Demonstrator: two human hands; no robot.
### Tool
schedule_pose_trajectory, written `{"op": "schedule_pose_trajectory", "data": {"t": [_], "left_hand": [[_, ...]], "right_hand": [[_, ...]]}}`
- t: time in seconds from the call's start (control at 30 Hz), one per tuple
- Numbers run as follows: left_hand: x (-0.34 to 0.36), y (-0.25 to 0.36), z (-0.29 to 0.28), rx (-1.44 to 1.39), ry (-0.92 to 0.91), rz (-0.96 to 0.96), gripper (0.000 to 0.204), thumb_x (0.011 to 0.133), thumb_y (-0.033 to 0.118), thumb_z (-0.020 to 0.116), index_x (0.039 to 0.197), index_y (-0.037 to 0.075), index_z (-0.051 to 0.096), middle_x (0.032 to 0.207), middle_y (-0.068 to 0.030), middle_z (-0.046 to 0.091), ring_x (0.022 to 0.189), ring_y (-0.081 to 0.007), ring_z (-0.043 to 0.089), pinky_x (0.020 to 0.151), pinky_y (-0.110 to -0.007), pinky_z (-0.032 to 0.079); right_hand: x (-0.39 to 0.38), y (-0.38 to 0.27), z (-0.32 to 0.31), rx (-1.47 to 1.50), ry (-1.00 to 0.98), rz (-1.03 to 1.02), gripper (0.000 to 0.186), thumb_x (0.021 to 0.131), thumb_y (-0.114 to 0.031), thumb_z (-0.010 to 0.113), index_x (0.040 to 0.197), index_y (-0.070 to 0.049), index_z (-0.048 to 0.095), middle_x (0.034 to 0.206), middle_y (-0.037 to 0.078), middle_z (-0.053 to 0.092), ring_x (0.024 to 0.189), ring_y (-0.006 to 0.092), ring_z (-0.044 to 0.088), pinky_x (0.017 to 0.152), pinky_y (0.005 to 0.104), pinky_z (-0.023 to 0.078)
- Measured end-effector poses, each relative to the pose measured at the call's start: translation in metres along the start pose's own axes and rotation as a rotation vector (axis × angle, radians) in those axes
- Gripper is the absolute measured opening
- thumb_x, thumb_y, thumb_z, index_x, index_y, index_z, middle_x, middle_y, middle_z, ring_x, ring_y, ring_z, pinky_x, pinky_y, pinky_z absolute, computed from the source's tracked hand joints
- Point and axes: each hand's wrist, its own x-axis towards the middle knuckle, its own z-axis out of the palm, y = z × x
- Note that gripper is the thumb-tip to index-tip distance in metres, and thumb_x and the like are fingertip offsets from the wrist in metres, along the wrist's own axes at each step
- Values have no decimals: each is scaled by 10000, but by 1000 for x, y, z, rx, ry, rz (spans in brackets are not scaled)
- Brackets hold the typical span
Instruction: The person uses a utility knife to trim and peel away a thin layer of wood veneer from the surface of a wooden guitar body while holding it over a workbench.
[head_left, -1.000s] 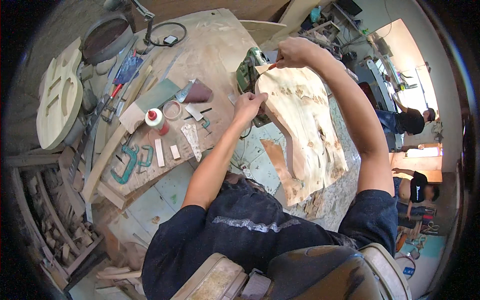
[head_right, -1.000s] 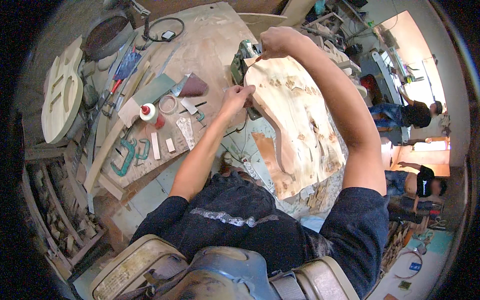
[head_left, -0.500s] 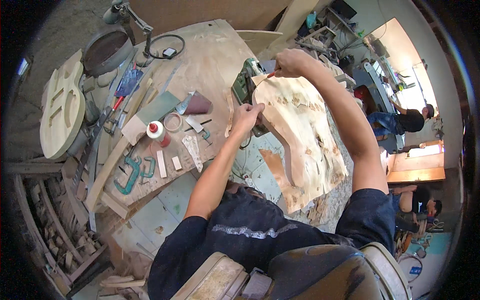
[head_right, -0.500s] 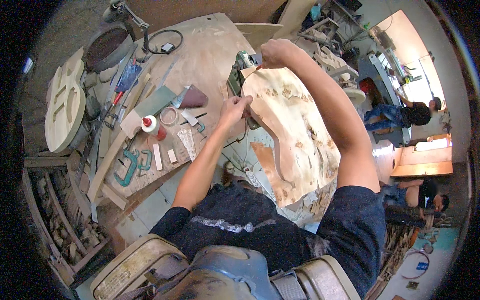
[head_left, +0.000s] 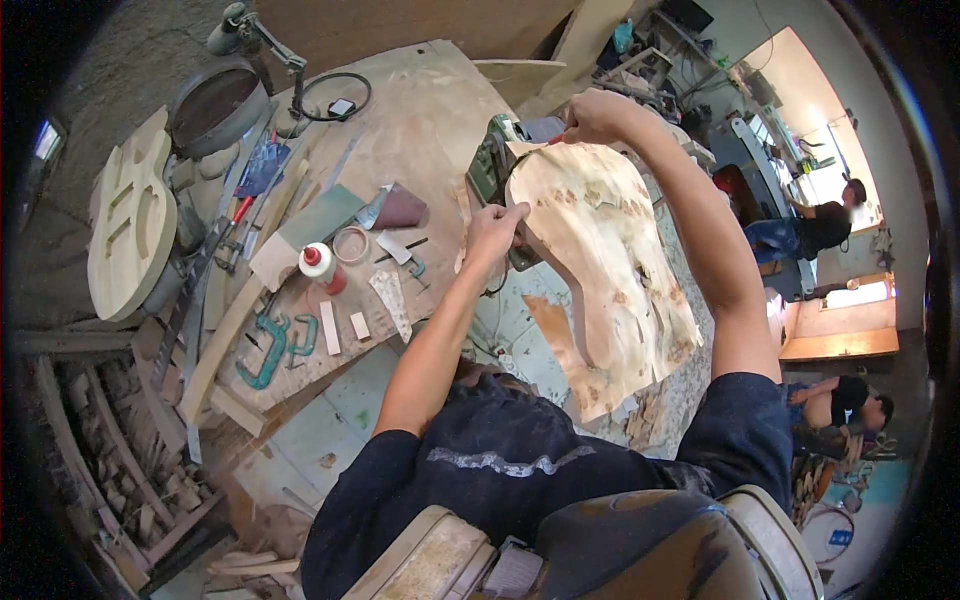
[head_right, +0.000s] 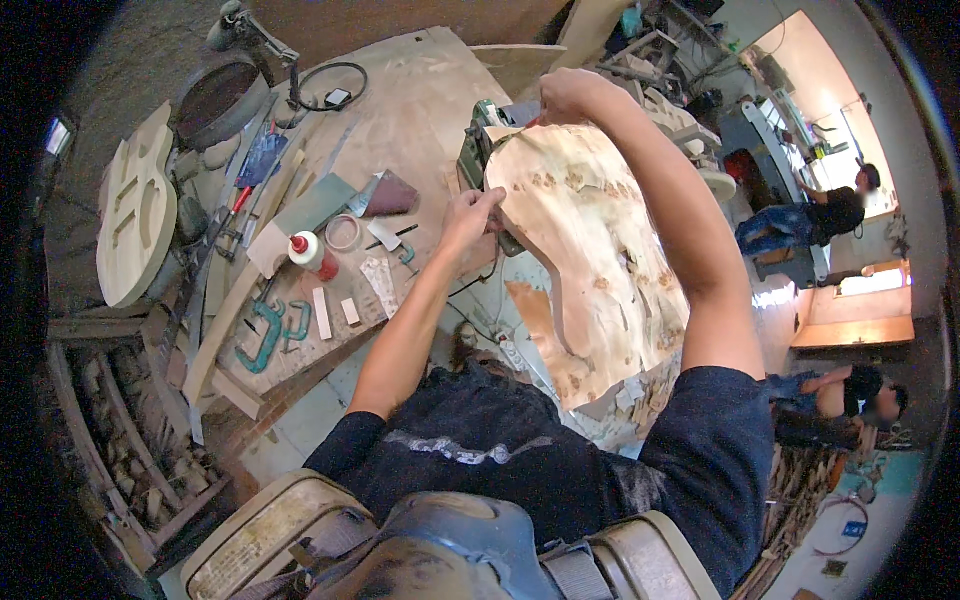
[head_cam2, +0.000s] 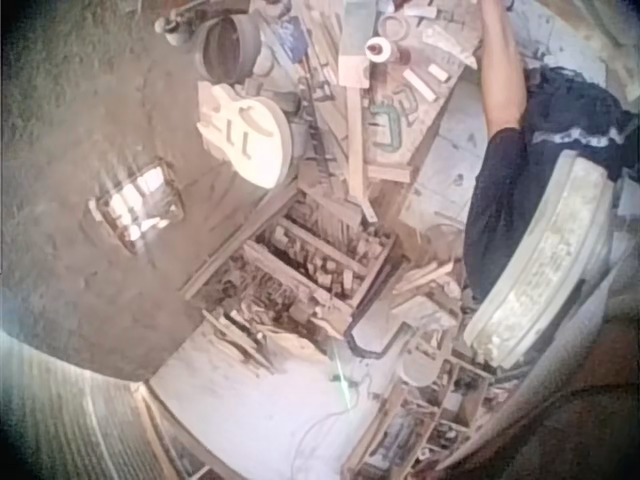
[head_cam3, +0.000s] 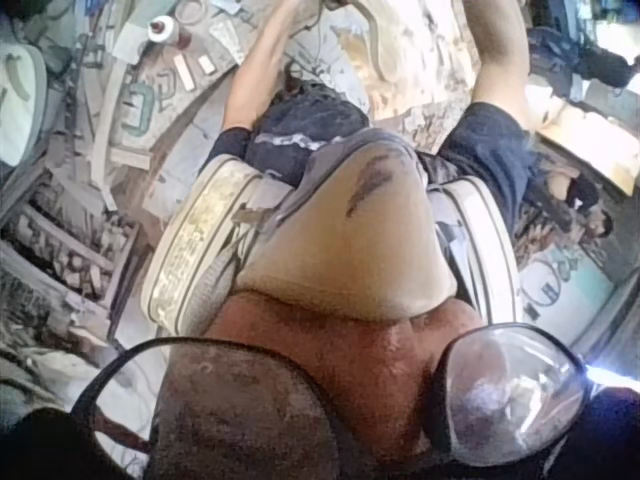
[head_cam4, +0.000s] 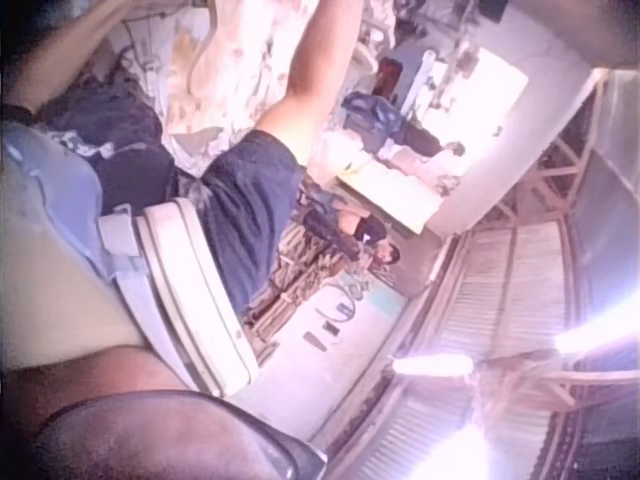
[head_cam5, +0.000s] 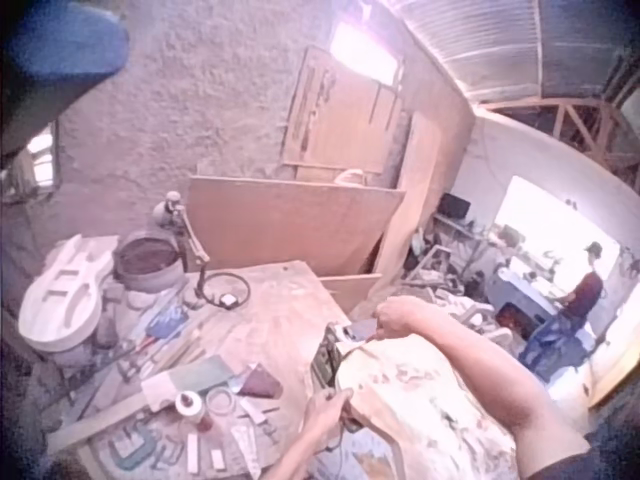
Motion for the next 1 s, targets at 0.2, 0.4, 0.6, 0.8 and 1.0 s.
{"op": "schedule_pose_trajectory", "data": {"t": [0.2,0.4,0.6,0.8,1.0], "left_hand": [[-1,-1,0,8,13,6,444,847,384,746,888,-50,662,798,-107,691,655,-179,689,619,-301,558],[-12,-5,-4,-8,9,13,426,857,365,752,857,-47,646,763,-97,661,635,-159,665,571,-299,554],[-45,-27,-1,-155,40,-19,394,897,352,718,923,-24,603,861,-109,665,709,-171,682,615,-295,557],[-40,-11,-20,-278,-226,-236,482,927,385,670,1178,-10,557,1061,-141,688,930,-232,694,832,-370,563],[-21,3,-2,-487,-237,-149,503,924,312,689,1306,14,551,1096,-138,701,898,-233,734,687,-369,619]], "right_hand": [[4,0,15,-48,37,35,307,852,-399,701,915,-115,798,805,170,726,753,374,684,699,457,540],[-18,-4,-11,24,-31,99,435,826,-460,736,989,-59,776,965,202,742,917,384,711,806,446,572],[-86,-3,-40,250,77,-60,326,917,-347,687,1127,-107,759,836,198,720,734,299,684,684,393,524],[-153,-7,-42,440,159,123,324,951,-291,673,1161,-53,737,740,150,667,613,197,575,599,341,472],[-169,-7,-14,480,196,23,349,955,-300,670,1218,-75,716,731,153,663,603,214,573,596,361,453]]}}
